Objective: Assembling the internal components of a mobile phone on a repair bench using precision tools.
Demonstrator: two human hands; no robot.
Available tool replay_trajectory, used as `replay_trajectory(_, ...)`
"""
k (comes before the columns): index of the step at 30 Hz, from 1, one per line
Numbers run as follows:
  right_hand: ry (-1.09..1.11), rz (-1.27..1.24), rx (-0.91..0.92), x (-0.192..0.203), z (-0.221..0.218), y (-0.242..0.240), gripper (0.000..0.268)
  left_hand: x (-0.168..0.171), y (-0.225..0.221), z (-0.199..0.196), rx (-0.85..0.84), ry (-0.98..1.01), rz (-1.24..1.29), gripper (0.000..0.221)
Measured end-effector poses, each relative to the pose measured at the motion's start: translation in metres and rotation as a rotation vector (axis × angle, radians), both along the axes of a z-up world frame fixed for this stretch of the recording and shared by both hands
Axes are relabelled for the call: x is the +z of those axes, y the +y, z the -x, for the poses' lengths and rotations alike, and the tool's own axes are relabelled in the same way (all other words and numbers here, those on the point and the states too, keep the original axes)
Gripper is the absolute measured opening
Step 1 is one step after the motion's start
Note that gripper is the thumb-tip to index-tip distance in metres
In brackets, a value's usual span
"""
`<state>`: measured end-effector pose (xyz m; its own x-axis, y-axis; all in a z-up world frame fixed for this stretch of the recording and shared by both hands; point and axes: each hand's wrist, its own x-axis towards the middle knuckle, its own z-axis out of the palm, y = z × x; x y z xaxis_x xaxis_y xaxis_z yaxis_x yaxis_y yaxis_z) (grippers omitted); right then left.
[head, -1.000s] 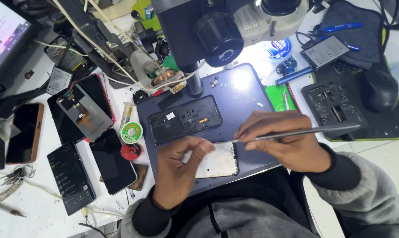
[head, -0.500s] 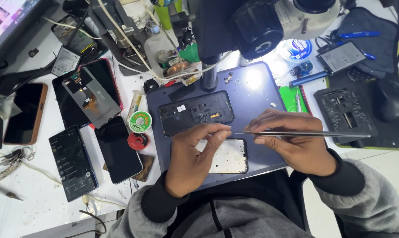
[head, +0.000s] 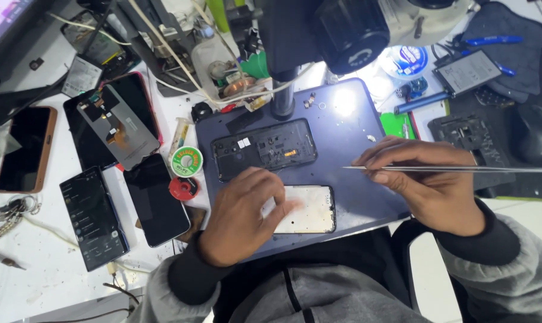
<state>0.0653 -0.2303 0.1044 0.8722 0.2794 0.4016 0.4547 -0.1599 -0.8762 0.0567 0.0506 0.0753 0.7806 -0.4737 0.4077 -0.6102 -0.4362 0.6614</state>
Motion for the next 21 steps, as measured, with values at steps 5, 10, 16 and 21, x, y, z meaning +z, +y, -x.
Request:
replay_trajectory(5, 0.037, 0.008, -0.003, -0.012, 0.003, 0.000, 0.011, -0.020, 0.008, 0.006, -0.087, -0.063, -0.362, 0.067)
replay_trajectory(10, 0.111, 0.141, -0.015, -0.034, 0.008, 0.007, 0.014, -0.028, 0.003, 0.009, -0.060, -0.120, -0.347, 0.075)
replay_trajectory(16, 0.103, -0.018, -0.104, -0.059, 0.016, 0.030, 0.007, -0.053, -0.007, -0.004, 0.008, -0.154, -0.293, 0.029)
replay_trajectory(21, 0.037, -0.031, -0.054, -0.064, 0.026, 0.036, 0.005, -0.062, -0.021, -0.014, 0.069, -0.084, -0.230, 0.020)
